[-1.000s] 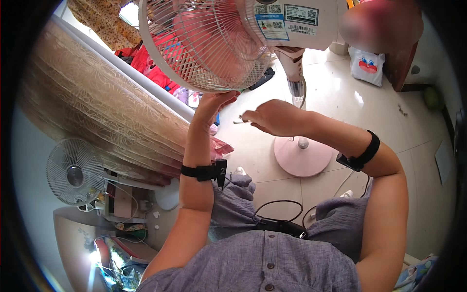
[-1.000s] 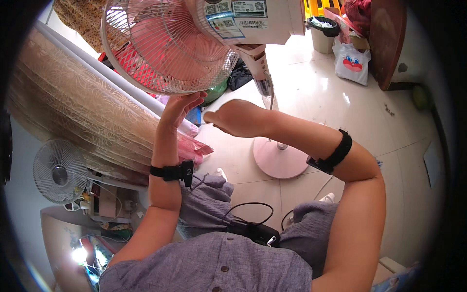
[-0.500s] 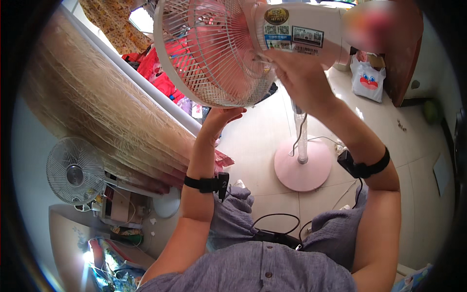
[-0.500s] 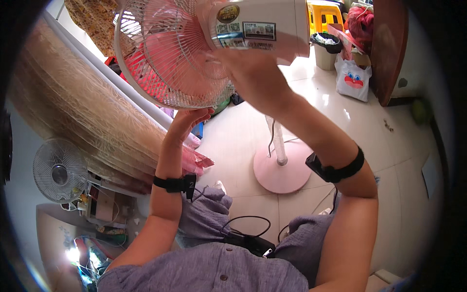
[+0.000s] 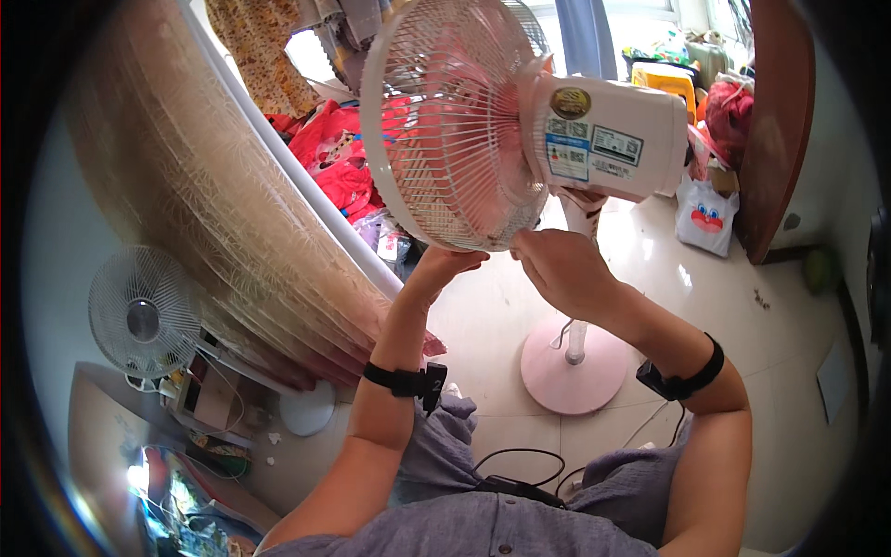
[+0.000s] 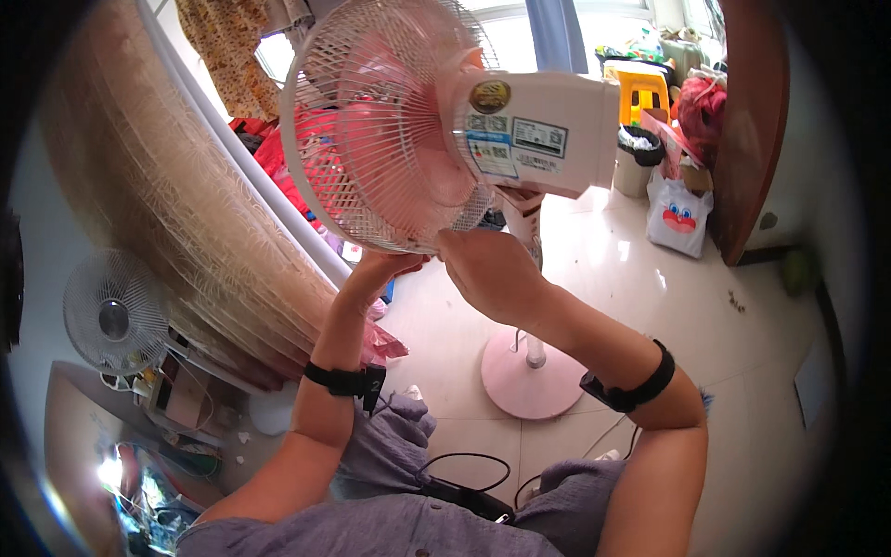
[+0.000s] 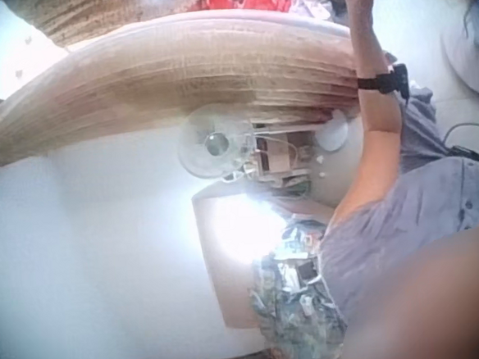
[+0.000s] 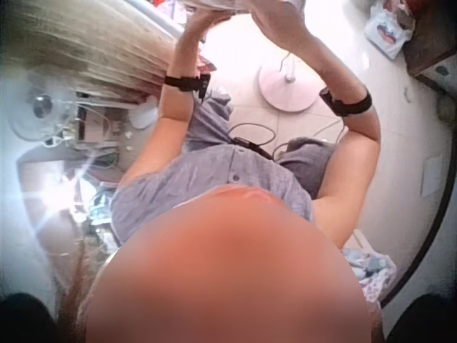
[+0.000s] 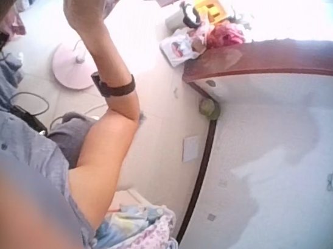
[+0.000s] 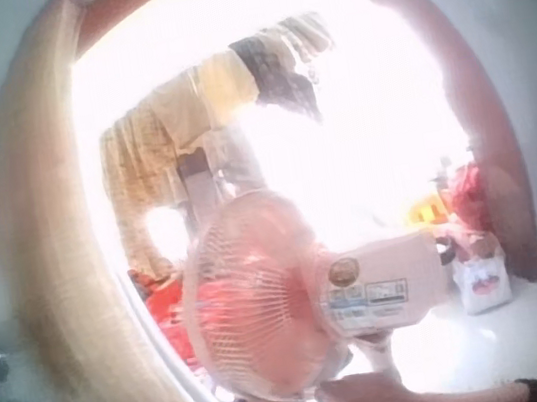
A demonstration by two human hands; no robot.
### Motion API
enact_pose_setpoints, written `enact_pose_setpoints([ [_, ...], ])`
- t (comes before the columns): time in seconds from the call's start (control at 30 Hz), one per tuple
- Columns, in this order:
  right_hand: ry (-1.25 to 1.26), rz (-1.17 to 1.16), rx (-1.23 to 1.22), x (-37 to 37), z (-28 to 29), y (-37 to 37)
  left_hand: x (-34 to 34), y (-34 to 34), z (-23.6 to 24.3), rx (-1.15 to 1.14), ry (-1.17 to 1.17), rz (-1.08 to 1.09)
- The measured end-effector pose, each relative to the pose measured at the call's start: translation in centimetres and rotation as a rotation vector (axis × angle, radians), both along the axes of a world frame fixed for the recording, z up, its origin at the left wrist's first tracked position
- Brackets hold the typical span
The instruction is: Replacing or tightening the grill nut on a pedestal fan.
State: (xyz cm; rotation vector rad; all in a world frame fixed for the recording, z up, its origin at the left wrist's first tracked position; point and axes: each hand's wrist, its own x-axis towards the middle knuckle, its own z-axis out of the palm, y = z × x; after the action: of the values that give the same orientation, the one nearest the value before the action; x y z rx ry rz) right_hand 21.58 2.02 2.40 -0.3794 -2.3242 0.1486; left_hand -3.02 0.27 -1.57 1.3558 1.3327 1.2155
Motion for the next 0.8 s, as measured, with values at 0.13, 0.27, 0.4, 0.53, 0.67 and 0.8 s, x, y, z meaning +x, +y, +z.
enact_pose_setpoints([
  [0.13, 0.041, -0.112, 0.102, -0.7, 0.9, -0.2, 0.8, -0.2, 0.4, -0.02, 0.035, 0.032],
  [0.27, 0.016, -0.431, 0.182, -0.5, 0.9, 1.6, -0.2, 0.3, -0.7, -0.008, 0.049, 0.009],
  [0.4, 0.194, -0.419, 0.272, 0.9, 4.3, 0.7, 0.1, 0.2, -0.2, 0.005, 0.077, 0.0],
  [0.53, 0.359, -0.43, 0.291, 0.5, 8.9, -0.5, 0.1, 0.4, -0.3, 0.01, 0.075, 0.004],
  [0.67, 0.372, -0.399, 0.342, -1.7, 11.8, -0.5, 1.1, 0.3, -0.3, 0.031, -0.007, 0.033],
  [0.8, 0.194, -0.513, 0.303, -2.1, 10.4, 2.0, 0.9, 0.4, -0.3, 0.079, 0.001, 0.024],
])
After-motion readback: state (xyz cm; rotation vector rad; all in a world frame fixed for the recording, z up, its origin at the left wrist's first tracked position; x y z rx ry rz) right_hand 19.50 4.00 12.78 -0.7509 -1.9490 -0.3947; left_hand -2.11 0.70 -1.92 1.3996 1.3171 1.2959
